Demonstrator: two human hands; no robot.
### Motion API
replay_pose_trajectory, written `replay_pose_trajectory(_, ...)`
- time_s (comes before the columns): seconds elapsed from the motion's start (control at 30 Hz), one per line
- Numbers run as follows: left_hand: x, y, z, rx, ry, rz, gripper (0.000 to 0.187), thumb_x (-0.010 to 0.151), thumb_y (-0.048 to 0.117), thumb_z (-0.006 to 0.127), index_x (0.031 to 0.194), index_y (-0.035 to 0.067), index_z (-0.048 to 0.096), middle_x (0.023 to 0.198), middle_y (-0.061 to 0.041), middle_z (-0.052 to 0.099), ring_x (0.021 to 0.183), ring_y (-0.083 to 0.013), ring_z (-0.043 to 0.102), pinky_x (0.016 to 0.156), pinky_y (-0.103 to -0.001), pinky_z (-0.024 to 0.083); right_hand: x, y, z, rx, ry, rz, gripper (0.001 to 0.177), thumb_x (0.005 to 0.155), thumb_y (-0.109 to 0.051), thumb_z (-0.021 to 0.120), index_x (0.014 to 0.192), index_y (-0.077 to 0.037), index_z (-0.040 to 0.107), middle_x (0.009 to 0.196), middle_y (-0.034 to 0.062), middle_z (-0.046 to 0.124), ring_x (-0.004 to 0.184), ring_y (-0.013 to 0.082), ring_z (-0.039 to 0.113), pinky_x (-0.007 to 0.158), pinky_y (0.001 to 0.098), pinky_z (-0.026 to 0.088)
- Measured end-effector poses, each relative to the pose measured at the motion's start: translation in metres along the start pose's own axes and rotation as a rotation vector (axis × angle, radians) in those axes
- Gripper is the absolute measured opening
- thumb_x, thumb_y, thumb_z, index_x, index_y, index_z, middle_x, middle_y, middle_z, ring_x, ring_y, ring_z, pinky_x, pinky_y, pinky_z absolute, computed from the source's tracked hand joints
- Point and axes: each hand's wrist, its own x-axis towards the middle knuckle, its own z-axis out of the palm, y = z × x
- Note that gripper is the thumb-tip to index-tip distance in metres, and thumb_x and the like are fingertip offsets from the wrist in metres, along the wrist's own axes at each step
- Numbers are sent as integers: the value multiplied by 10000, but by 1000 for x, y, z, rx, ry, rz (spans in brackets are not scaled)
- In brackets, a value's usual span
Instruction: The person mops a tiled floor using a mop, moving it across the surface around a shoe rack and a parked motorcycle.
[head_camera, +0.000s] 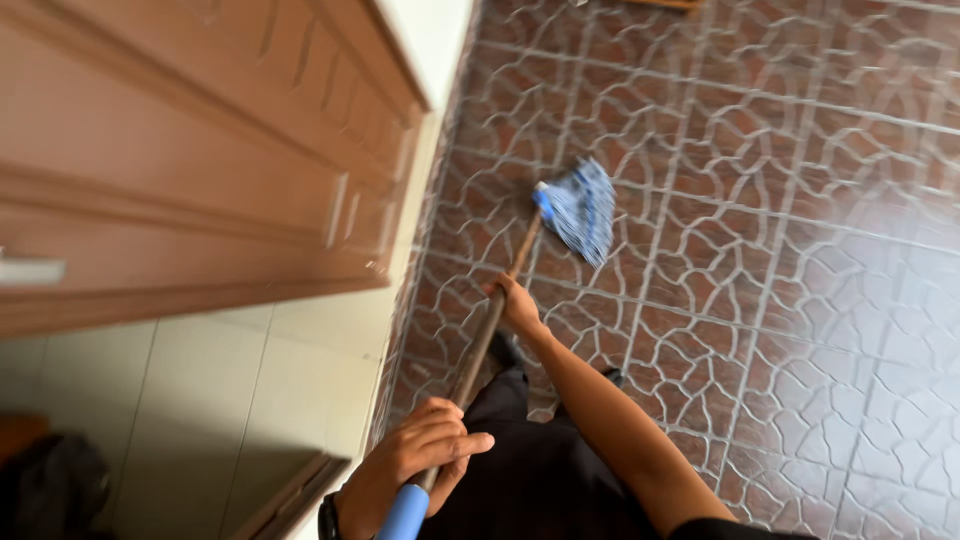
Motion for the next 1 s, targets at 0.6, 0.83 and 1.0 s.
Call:
replay_pose_trajectory(0.6, -35, 33, -38, 51, -170, 263, 261, 968, 82, 737, 1225, 79, 693, 685, 31, 488, 656, -117, 584, 845, -360, 561, -94, -72, 38, -90, -156, 152, 226, 946, -369, 716, 1046, -182, 637, 888, 139, 740, 884, 413, 709, 708, 510, 521)
replay_pose_trajectory(0.83, 16, 13, 19, -70, -159, 337, 256, 891, -25, 742, 1100, 122, 737, 680, 48, 543, 623, -90, 593, 753, -320, 522, -100, -30, -58, -139, 2, 167, 181, 953, -352, 723, 1027, -202, 655, 869, 139, 747, 858, 400, 721, 716, 508, 536)
replay_pose_trajectory(1.0, 64, 13, 65, -274, -386, 275, 292, 847, -64, 718, 1063, 133, 724, 731, 21, 537, 710, -145, 603, 903, -392, 505, -130, 29, -134, -143, 189, 241, 211, 791, -257, 722, 978, -215, 634, 841, 104, 753, 815, 381, 740, 696, 500, 544)
